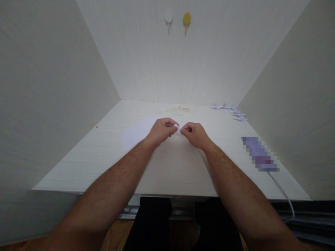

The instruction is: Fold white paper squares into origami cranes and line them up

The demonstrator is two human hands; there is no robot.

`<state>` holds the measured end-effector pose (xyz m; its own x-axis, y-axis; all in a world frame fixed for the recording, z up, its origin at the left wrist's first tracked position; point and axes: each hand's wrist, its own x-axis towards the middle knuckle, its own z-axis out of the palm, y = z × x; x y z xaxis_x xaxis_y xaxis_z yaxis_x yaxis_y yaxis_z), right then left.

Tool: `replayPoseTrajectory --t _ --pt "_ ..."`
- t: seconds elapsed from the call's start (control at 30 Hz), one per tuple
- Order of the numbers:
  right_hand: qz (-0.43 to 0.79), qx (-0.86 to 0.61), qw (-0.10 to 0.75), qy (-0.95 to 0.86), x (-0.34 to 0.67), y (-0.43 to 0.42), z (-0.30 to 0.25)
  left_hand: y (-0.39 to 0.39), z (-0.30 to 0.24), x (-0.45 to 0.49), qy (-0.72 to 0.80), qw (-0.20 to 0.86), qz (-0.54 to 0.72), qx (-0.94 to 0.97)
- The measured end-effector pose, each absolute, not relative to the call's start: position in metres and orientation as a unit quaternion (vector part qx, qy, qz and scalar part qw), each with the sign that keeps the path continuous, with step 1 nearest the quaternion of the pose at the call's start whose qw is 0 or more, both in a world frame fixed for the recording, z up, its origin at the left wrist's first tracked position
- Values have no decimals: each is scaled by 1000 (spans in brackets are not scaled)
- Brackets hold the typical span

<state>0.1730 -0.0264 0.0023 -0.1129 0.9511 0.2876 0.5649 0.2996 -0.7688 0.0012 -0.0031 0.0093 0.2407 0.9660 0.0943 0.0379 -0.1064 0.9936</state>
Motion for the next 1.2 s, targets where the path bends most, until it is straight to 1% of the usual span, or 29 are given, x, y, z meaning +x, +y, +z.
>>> replayPoseTrajectory --t 0.1,0.2,0.3,0.4,0.5,0.6,0.77,0.87,1.07,1.2 --pt "287 -520 458 -662 170 -26 1 -3 8 5 375 611 509 476" --pt "317 -491 516 -626 164 -28 0 -7 7 8 331 680 503 418" --pt "299 -487 552 -607 160 -30 2 -9 4 8 327 701 474 421" --pt "265 -492 563 -609 158 -34 5 -10 0 8 334 691 456 451" --pt "216 -497 545 -639 157 -38 9 -8 -4 9 333 650 457 509" --pt "162 -500 526 -669 158 -41 11 -6 -6 9 326 577 484 572" --pt "101 -474 520 -703 158 -42 11 -6 -2 6 365 481 500 621" --pt "79 -453 524 -717 159 -43 10 -6 -1 3 370 435 510 643" --pt "50 -411 525 -743 160 -42 10 -7 0 -2 359 309 521 710" --pt "49 -397 525 -751 161 -42 10 -11 5 -3 360 264 523 726"
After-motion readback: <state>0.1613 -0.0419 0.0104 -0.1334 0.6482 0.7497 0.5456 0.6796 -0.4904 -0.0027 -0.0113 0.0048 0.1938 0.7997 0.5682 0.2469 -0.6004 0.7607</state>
